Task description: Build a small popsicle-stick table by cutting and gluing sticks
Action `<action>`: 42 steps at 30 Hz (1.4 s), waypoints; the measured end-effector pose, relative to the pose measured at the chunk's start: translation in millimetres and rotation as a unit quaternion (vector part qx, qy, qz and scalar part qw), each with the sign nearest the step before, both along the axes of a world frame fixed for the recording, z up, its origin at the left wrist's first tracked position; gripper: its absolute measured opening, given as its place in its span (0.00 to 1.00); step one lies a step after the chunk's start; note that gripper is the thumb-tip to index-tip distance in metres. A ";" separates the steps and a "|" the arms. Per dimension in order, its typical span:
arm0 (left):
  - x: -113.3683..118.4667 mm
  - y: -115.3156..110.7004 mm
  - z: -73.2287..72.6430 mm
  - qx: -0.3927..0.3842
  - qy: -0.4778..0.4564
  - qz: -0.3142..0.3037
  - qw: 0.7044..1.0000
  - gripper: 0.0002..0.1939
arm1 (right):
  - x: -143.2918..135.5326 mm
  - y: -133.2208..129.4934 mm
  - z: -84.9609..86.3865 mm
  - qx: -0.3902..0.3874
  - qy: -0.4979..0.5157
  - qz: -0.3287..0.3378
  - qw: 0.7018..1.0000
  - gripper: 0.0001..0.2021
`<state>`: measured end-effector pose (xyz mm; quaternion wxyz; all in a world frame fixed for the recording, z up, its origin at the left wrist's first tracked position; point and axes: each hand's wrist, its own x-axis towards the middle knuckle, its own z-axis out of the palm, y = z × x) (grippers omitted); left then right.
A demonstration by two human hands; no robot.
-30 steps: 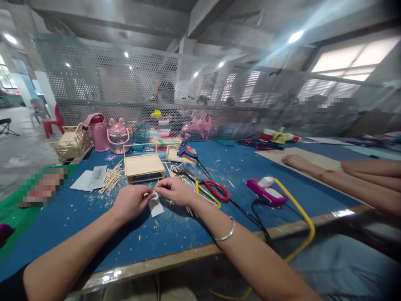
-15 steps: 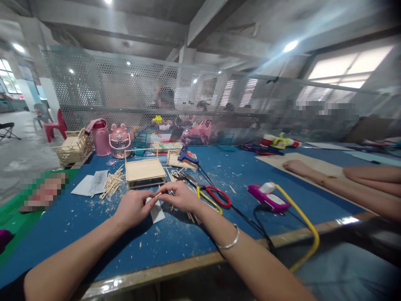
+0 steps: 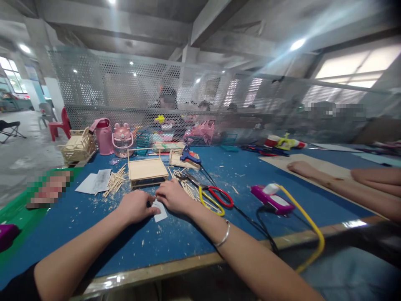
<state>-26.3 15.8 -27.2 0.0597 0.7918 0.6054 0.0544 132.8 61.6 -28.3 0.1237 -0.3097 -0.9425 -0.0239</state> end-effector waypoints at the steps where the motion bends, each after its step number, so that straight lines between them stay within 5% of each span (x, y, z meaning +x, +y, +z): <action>1: 0.0 1.0 0.2 -0.008 0.001 0.002 1.000 0.23 | -0.2 -0.9 -0.4 -0.002 -0.008 0.002 1.000 0.08; 16: -1.4 5.9 3.3 -0.033 0.008 0.005 0.999 0.24 | -0.1 -0.1 3.8 -0.030 -0.019 0.002 0.999 0.08; 20: -10.0 3.5 2.1 -0.011 -0.001 -0.041 0.999 0.25 | 8.6 -1.3 9.2 -0.062 0.025 0.002 0.998 0.08; 25: -19.3 2.9 1.6 -0.023 -0.020 -0.057 0.998 0.21 | 13.8 -7.1 8.9 -0.117 0.069 0.083 0.987 0.08; 30: -22.8 3.2 5.0 -0.034 -0.034 -0.054 0.997 0.20 | 13.4 -7.6 10.6 -0.131 0.019 0.048 0.990 0.08; 38: -26.5 1.1 15.2 0.037 0.011 0.081 0.996 0.17 | 23.9 0.0 15.1 -0.128 0.056 0.028 0.990 0.06; 42: -2.2 -8.6 10.3 0.053 -0.017 0.058 0.997 0.23 | 18.6 1.2 11.6 -0.087 0.079 0.035 0.992 0.06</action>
